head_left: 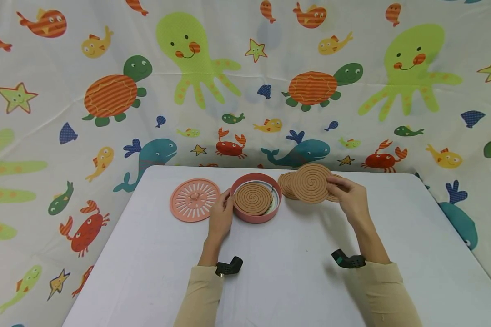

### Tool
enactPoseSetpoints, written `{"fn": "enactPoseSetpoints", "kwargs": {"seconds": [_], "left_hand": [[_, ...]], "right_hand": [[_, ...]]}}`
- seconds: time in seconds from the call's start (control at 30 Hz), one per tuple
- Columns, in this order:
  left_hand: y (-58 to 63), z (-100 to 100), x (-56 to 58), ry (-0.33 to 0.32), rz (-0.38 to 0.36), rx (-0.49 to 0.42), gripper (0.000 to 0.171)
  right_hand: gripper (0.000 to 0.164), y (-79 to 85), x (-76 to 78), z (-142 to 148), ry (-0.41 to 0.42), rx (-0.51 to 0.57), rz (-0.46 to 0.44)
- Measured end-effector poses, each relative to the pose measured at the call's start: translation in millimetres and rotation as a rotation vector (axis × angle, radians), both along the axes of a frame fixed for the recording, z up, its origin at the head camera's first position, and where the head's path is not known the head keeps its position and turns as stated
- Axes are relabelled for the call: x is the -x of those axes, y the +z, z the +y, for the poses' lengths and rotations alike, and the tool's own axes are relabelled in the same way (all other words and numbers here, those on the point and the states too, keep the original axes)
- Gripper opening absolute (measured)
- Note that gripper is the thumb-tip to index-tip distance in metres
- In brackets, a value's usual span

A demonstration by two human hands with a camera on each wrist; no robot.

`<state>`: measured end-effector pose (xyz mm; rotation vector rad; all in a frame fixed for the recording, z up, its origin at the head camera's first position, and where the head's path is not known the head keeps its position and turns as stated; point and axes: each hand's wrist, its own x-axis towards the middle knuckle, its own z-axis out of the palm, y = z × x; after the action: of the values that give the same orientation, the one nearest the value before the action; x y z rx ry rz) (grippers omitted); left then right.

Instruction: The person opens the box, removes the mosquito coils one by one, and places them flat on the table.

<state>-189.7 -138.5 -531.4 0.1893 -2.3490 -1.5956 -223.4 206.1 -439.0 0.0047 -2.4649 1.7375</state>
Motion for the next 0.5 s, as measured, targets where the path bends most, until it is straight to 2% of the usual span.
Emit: {"fn": "enactPoseSetpoints", "kwargs": {"seconds": [0.5], "left_hand": [[-0.4,-1.5,0.9,0.0,-0.007,0.015,0.045]], "right_hand": [[0.037,-2.0,2.3,10.6,-0.068,-0.05,-0.041]]}}
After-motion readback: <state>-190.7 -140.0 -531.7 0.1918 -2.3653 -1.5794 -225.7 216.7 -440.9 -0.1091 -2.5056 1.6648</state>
